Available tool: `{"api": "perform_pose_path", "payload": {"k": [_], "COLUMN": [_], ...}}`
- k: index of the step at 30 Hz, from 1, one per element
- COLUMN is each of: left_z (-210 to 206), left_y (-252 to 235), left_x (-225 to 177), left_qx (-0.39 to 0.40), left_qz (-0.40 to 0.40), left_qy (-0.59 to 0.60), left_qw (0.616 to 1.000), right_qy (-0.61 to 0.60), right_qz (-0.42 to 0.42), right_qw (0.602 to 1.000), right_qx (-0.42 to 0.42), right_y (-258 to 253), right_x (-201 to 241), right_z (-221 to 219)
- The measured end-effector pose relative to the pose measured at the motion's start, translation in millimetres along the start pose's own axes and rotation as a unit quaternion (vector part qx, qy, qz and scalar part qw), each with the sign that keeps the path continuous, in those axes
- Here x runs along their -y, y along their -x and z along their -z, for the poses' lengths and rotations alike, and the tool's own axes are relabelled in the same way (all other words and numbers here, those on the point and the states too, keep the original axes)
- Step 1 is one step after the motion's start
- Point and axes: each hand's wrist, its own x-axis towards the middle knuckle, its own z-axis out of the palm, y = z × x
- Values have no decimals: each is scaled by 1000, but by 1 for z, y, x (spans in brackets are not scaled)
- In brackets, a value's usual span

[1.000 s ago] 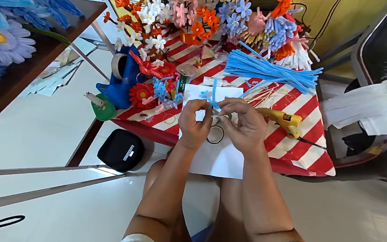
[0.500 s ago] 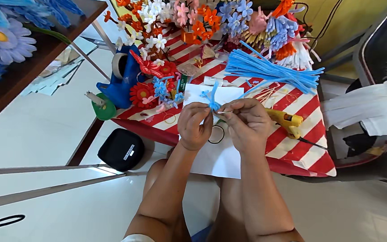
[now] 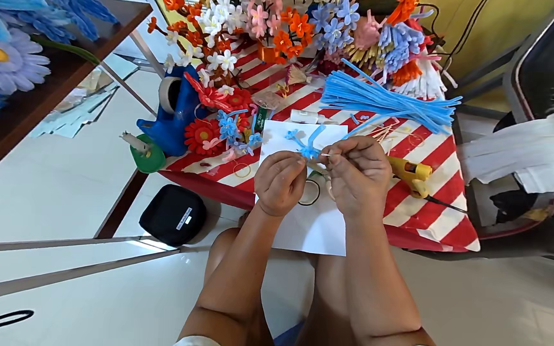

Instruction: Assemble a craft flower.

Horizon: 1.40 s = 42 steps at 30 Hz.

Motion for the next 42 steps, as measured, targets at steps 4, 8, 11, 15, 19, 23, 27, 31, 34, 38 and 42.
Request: {"api": "perform_pose_path", "payload": {"k": [4, 8, 11, 15, 19, 23, 27, 31, 34, 38, 42], "left_z": [-2, -4, -1, 0, 3, 4, 2, 2, 2, 3, 4], "left_y": [1, -3, -6, -8, -10, -10, -8, -9, -8, -6, -7], "left_x": [0, -1, 1, -1, 1, 5, 5, 4, 5, 9, 10], "left_qx": [1, 25, 73, 100, 129, 140, 120, 113, 117, 139, 142], "left_qz": [48, 169, 216, 272, 338, 409, 467, 498, 491, 457, 464], "left_qy": [42, 170, 202, 230, 278, 356, 418, 444, 456, 448, 454], "left_qw": [998, 971, 953, 929, 890, 829, 770, 736, 733, 756, 747], "right_qy": [-7, 27, 55, 65, 77, 75, 66, 39, 13, -14, 10], "right_qz": [2, 7, 6, 0, -22, -47, -64, -81, -103, -115, -88], "right_qw": [1000, 1000, 998, 997, 995, 993, 991, 990, 987, 986, 993], "right_qx": [0, -7, -18, -34, -61, -82, -97, -110, -120, -122, -82], "right_y": [0, 0, -1, -2, -2, -3, -4, -4, -5, -6, -4], "right_x": [0, -1, 0, 1, 3, 5, 6, 7, 8, 9, 9], "right_z": [-1, 0, 2, 1, -1, -2, -2, -1, -2, -1, 1]}}
